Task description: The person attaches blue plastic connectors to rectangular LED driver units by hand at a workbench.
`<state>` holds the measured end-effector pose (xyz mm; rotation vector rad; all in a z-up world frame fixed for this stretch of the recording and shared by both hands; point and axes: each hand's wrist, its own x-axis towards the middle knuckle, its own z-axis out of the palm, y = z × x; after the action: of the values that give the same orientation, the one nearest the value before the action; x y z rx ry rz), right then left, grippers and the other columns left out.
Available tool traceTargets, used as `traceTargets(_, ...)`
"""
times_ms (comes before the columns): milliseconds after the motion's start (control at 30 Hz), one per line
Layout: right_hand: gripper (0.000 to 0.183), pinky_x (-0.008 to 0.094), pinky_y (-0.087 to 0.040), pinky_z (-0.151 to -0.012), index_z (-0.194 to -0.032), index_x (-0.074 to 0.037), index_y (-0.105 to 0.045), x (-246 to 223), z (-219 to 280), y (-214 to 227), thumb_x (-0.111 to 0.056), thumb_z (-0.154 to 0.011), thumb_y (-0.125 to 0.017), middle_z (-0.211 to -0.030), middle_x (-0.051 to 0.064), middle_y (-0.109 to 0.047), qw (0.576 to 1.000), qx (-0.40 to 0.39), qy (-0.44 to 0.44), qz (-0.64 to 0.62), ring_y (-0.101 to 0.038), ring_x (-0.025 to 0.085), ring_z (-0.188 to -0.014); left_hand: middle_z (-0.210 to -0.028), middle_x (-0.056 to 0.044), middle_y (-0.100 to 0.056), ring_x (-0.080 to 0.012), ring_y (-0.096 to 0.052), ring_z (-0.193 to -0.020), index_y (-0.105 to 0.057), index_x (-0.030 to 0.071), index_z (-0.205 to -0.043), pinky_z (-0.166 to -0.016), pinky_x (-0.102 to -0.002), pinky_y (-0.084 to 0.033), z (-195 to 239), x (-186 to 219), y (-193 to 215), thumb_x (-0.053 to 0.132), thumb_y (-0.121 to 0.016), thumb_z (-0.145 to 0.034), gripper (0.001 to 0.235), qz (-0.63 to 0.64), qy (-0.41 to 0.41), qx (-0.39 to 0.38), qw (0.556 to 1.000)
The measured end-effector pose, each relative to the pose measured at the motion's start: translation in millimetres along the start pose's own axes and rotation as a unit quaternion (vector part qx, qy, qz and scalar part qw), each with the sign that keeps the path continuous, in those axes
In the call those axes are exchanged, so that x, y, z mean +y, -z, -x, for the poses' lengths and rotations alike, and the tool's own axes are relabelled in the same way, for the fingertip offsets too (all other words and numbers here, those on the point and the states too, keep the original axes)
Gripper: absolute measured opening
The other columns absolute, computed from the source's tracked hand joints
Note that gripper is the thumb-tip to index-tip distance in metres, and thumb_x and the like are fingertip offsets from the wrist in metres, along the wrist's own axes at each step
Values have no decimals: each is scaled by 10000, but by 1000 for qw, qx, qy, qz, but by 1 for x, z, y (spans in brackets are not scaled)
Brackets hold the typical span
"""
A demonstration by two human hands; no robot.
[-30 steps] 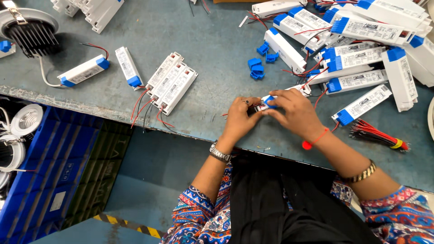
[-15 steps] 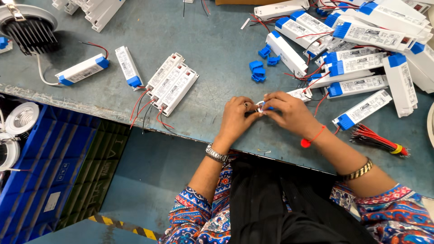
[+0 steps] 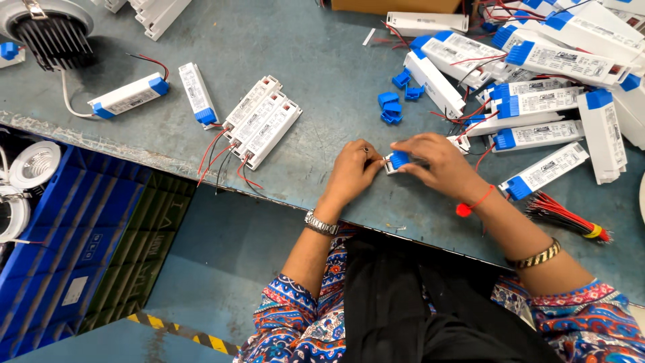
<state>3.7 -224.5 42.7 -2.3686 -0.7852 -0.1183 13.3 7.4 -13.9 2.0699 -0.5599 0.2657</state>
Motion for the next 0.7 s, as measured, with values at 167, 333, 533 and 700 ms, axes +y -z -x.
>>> traceTargets(167, 378, 427, -461, -1006, -1238, -122, -706, 6, -7, -6, -234, -879, -748, -1306, 19, -707, 994, 4, 107, 35, -640, 265, -1188, -897, -93, -666, -302, -624, -909, -751, 46, -818, -829, -413, -499, 0, 1, 2, 146, -765, -854, 106, 3, 8, -6, 1000)
traceTargets(333, 360, 415, -472, -973, -1174, -148, -743, 10, -6, -11, -271, -837, -778, -1264, -17, -729, 997, -1, 76, 23, -643, 240, -1116, -911, -97, -664, -304, -625, -927, -736, 36, -819, -844, -413, -494, -1, 3, 1, 122, -758, -842, 91, 5, -2, 0, 1000)
traceTargets(533, 313, 411, -500, -983, -1154, -154, -745, 13, -2, -15, -263, -863, -778, -1260, 15, -706, 991, 43, 118, 36, -639, 244, -1161, -980, -99, -652, -318, -608, -956, -714, 35, -843, -858, -418, -493, 3, 7, 7, 110, -755, -833, 87, 12, -15, -19, 1000)
traceTargets(700, 305, 439, -475, -1031, -1146, -176, -760, -22, 5, -4, -232, -847, -773, -1201, -13, -720, 963, 93, 162, 194, -627, 247, -1217, -1022, -108, -646, -321, -595, -991, -690, 21, -822, -894, -420, -480, 0, 8, 10, 91, -735, -842, 85, -6, -4, -57, 998)
